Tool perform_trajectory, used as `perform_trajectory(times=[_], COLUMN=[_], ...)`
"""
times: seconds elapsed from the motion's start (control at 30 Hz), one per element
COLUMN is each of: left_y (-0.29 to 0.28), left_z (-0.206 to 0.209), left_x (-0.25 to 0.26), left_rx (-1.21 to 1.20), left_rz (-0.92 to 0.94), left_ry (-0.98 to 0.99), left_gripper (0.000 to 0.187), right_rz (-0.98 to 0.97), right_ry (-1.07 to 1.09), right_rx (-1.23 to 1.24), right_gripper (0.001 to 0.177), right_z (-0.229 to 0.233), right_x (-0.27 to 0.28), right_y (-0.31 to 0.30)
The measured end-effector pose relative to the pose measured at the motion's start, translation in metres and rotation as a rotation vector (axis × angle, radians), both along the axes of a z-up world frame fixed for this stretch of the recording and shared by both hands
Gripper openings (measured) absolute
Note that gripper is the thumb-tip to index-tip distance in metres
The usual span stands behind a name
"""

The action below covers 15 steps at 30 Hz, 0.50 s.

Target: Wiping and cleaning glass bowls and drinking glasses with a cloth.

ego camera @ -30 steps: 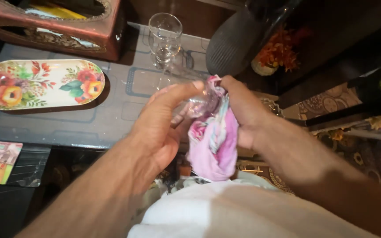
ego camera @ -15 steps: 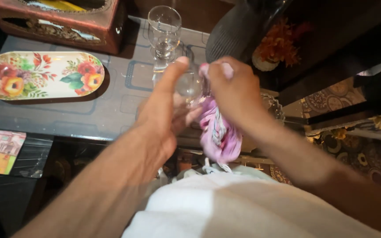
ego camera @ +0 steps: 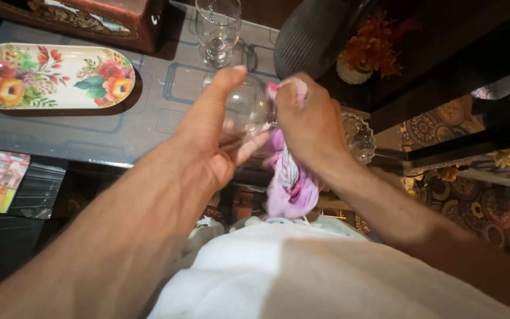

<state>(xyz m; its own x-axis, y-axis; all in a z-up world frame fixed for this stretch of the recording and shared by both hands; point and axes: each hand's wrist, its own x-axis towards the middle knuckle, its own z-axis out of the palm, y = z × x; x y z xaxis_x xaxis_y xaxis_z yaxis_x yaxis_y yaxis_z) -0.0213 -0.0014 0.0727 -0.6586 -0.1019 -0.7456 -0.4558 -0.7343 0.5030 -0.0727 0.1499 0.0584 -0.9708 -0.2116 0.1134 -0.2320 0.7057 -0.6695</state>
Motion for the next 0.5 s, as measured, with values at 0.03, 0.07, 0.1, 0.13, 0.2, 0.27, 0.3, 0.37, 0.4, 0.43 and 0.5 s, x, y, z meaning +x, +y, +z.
perform_trajectory(times=[0.03, 0.07, 0.1, 0.13, 0.2, 0.27, 0.3, 0.37, 0.4, 0.43, 0.5], left_y=[0.001, 0.003, 0.004, 0.005, 0.006, 0.003, 0.001, -0.006, -0.009, -0.015, -0.027], left_z=[0.001, 0.003, 0.005, 0.004, 0.001, -0.007, -0.012, -0.019, -0.022, -0.022, -0.021], left_x=[0.001, 0.002, 0.003, 0.004, 0.009, 0.008, 0.009, 0.004, 0.002, 0.001, 0.001], left_rx=[0.001, 0.102, 0.203, 0.203, 0.236, 0.221, 0.208, 0.171, 0.135, 0.135, 0.104], left_rz=[-0.005, 0.037, 0.079, 0.075, 0.131, 0.112, 0.1, 0.153, 0.204, 0.21, 0.138], left_ry=[-0.001, -0.091, -0.181, -0.182, -0.256, -0.237, -0.217, -0.202, -0.188, -0.183, -0.153], left_gripper=[0.058, 0.059, 0.059, 0.059, 0.07, 0.072, 0.074, 0.078, 0.082, 0.082, 0.088], right_rz=[-0.005, 0.144, 0.294, 0.29, 0.446, 0.388, 0.337, 0.234, 0.128, 0.135, -0.138], right_ry=[-0.001, 0.108, 0.216, 0.216, 0.395, 0.281, 0.166, 0.136, 0.103, 0.108, -0.576], right_rx=[0.001, -0.033, -0.066, -0.065, -0.128, -0.145, -0.161, -0.151, -0.141, -0.142, -0.715], right_gripper=[0.034, 0.029, 0.026, 0.026, 0.026, 0.026, 0.027, 0.022, 0.021, 0.021, 0.02], right_z=[0.007, 0.014, 0.022, 0.021, 0.019, 0.022, 0.023, 0.012, 0.007, 0.004, -0.002], right_x=[0.006, 0.011, 0.016, 0.017, 0.02, 0.026, 0.029, 0.021, 0.017, 0.012, 0.002], right_y=[0.002, 0.003, 0.004, 0.006, 0.008, 0.006, 0.005, 0.009, 0.012, 0.015, 0.023])
